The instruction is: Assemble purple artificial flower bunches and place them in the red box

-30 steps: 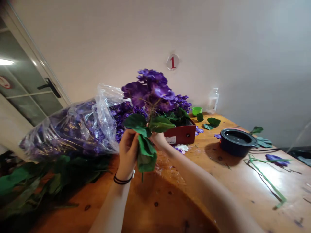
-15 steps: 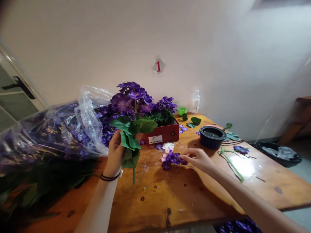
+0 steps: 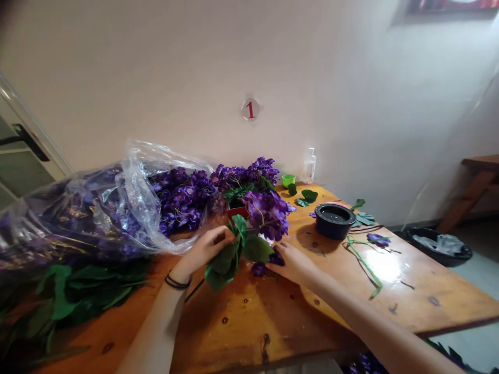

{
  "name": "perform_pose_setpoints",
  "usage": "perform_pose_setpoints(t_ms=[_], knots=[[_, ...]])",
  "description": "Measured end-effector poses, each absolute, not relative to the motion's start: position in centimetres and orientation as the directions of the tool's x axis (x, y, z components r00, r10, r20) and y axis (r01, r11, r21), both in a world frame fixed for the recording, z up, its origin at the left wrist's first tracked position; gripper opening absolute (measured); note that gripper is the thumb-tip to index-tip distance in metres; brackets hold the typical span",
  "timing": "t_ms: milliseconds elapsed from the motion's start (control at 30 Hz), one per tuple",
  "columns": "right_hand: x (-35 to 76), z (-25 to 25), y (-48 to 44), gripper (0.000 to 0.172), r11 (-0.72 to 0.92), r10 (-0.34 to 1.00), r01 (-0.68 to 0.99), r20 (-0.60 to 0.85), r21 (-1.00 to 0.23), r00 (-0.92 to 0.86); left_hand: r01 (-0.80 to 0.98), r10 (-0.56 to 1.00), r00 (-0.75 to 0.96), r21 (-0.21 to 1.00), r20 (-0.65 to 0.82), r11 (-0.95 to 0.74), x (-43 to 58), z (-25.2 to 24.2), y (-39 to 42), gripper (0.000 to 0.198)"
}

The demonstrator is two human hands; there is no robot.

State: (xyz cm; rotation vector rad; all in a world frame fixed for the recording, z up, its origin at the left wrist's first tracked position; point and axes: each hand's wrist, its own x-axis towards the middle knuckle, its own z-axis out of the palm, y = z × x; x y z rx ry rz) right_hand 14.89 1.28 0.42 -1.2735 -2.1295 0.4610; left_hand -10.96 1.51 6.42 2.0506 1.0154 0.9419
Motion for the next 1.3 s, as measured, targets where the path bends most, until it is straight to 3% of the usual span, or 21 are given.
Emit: perform_pose_setpoints(t_ms=[100,267,433,500,600,733,933,1000,1067,1133,1200,1300], knots=[[14.6,-0.7,-0.2,0.030,0.447,0.894,0.705,0.299,-0.550,-0.333,0.542,0.844,0.492,0.684,0.214,-0.489,-10.8,5.8,2.0,0.024],[18.0,0.1,-4.0,0.021,0.326,0.939,0.785,0.085,-0.527,-0.333,0.715,0.872,0.486,0.546,0.063,-0.438,-10.5,4.7,2.5,0.016],[19.9,3.7,-6.4,0.032,0.168,0.976,0.598,0.047,-0.784,-0.213,0.741,0.890,0.449,0.525,0.076,-0.419,-11.1,4.5,2.8,0.024],[19.0,5.1,-6.2,0.034,0.122,0.991,0.431,0.090,-0.894,-0.096,0.747,0.882,0.433,0.476,0.183,-0.465,-11.2,5.2,2.4,0.021],[16.2,6.6,-4.6,0.030,0.283,0.943,0.223,0.313,-0.933,0.114,0.724,0.827,0.421,0.411,0.373,-0.554,-10.7,6.8,0.9,0.026],[11.6,6.9,-2.3,0.022,0.530,0.803,0.245,0.573,-0.812,0.164,0.614,0.738,0.513,0.413,0.438,-0.673,-8.9,8.0,-1.6,0.038],[7.8,6.3,-1.9,0.019,0.570,0.797,0.235,0.599,-0.787,0.073,0.699,0.685,0.512,0.212,0.519,-0.683,-7.6,7.1,-2.1,0.039],[7.9,6.4,-1.7,0.023,0.558,0.824,0.130,0.566,-0.820,0.033,0.679,0.679,0.457,0.269,0.574,-0.683,-7.8,6.9,-1.9,0.037],[8.5,6.4,-1.3,0.031,0.519,0.852,-0.047,0.521,-0.854,-0.058,0.591,0.701,0.341,0.437,0.626,-0.678,-8.1,6.9,-1.9,0.038],[9.1,5.9,-0.8,0.039,0.466,0.842,-0.200,0.501,-0.862,-0.199,0.393,0.744,0.169,0.648,0.647,-0.653,-8.5,7.1,-2.1,0.042],[9.2,5.3,-0.6,0.046,0.435,0.797,-0.226,0.489,-0.872,-0.354,0.159,0.791,0.062,0.777,0.609,-0.610,-8.7,7.3,-2.2,0.045],[8.5,4.4,-0.8,0.059,0.444,0.767,-0.153,0.462,-0.883,-0.445,0.114,0.814,0.223,0.815,0.536,-0.568,-8.2,7.8,-2.5,0.047]])
